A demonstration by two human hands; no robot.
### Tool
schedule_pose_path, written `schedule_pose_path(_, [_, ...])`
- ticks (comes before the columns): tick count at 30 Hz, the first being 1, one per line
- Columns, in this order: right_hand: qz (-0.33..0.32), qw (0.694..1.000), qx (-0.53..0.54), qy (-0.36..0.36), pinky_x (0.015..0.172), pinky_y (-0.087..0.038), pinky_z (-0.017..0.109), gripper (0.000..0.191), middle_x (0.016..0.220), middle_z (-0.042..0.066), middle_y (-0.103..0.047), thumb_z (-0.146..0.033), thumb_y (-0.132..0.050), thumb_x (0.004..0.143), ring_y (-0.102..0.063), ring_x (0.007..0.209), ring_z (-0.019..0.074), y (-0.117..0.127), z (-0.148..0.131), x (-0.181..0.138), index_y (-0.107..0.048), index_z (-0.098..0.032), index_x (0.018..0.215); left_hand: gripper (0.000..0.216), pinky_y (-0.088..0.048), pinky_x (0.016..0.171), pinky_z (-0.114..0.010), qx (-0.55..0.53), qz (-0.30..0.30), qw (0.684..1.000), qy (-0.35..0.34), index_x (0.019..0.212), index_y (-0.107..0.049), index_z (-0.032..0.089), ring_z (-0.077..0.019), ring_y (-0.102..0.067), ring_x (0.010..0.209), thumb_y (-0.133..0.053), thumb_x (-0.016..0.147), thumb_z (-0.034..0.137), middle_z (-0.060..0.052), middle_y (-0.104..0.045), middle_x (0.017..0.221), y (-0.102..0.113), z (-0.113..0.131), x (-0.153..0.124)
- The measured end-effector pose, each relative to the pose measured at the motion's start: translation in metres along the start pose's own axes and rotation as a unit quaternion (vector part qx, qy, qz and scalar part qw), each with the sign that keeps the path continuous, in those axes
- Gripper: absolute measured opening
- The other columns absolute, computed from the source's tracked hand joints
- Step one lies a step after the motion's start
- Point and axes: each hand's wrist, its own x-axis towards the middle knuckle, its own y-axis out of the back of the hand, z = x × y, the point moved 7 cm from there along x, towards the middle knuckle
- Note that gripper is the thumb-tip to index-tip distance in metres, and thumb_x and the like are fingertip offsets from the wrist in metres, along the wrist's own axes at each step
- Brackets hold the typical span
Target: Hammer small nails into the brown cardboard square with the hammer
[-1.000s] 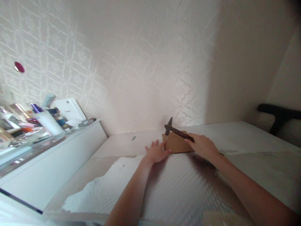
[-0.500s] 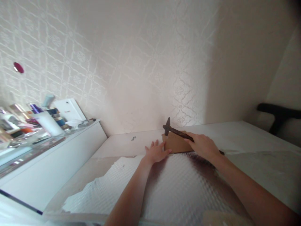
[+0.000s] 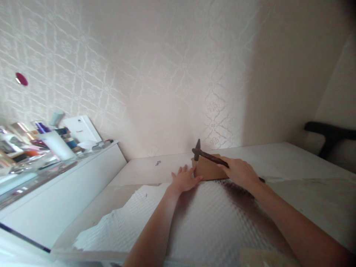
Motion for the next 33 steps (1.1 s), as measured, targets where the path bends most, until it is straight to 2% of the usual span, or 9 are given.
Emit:
schedule_pose_path(6, [0.006,1.0,0.009,-0.005,0.066,-0.042,0.032,0.037,0.095,0.008,-0.067,-0.039,-0.039,0.09,-0.062,0.084,0.0262,0.0019,-0.0008,0.0,-0.051,-0.03,0.124,0.075,-0.012,0.099,-0.066,0.005,0.001,1.0,0.004,0.141,-0.015,0.034,-0.0343,-0.007,0.135,-0.016,0.078,0.074,-0.01,-0.01,0.149,-0.0012,-0.0008,0.0009])
schedule_pose_path(12, [-0.006,1.0,-0.002,-0.001,0.066,-0.042,0.033,0.036,0.095,0.01,-0.067,-0.039,-0.039,0.09,-0.062,0.084,0.0272,-0.0023,0.0017,0.0007,-0.055,-0.027,0.12,0.076,-0.012,0.098,-0.067,-0.007,0.004,1.0,-0.001,0.14,-0.018,0.034,-0.036,-0.008,0.135,-0.021,0.077,0.075,-0.01,-0.011,0.149,-0.0006,-0.001,0.0014])
schedule_pose_path(17, [0.023,1.0,0.012,0.001,0.066,-0.042,0.033,0.036,0.096,0.008,-0.067,-0.038,-0.039,0.09,-0.062,0.084,0.0268,0.0016,0.0022,0.0004,-0.051,-0.031,0.124,0.077,-0.012,0.098,-0.067,-0.011,0.003,1.0,0.0,0.141,-0.017,0.034,-0.0358,-0.008,0.135,-0.021,0.076,0.075,-0.011,-0.011,0.149,0.0,-0.0007,0.0011])
schedule_pose_path(21, [0.003,1.0,0.004,0.002,0.066,-0.042,0.033,0.035,0.095,0.009,-0.067,-0.038,-0.039,0.09,-0.062,0.084,0.0267,-0.0011,0.0016,0.0004,-0.054,-0.028,0.121,0.077,-0.012,0.098,-0.067,-0.005,0.003,1.0,-0.001,0.141,-0.016,0.034,-0.0356,-0.008,0.135,-0.018,0.076,0.076,-0.011,-0.011,0.149,-0.0012,-0.0015,0.002])
schedule_pose_path(26, [0.021,1.0,0.009,-0.003,0.067,-0.042,0.032,0.037,0.096,0.007,-0.067,-0.039,-0.038,0.091,-0.062,0.083,0.0257,0.0027,0.0017,0.0003,-0.049,-0.033,0.126,0.077,-0.012,0.097,-0.068,-0.009,0.011,1.0,-0.006,0.141,-0.017,0.035,-0.0363,-0.009,0.134,-0.018,0.076,0.077,-0.011,-0.012,0.149,-0.0025,-0.003,0.0036])
schedule_pose_path(33, [0.008,1.0,-0.001,0.021,0.067,-0.042,0.033,0.035,0.095,0.009,-0.067,-0.037,-0.04,0.09,-0.062,0.084,0.0264,0.0007,-0.0038,-0.0006,-0.054,-0.026,0.12,0.077,-0.012,0.097,-0.067,-0.006,0.014,1.0,-0.004,0.141,-0.016,0.034,-0.0354,-0.009,0.135,-0.019,0.076,0.076,-0.012,-0.013,0.149,-0.0024,-0.0032,0.004])
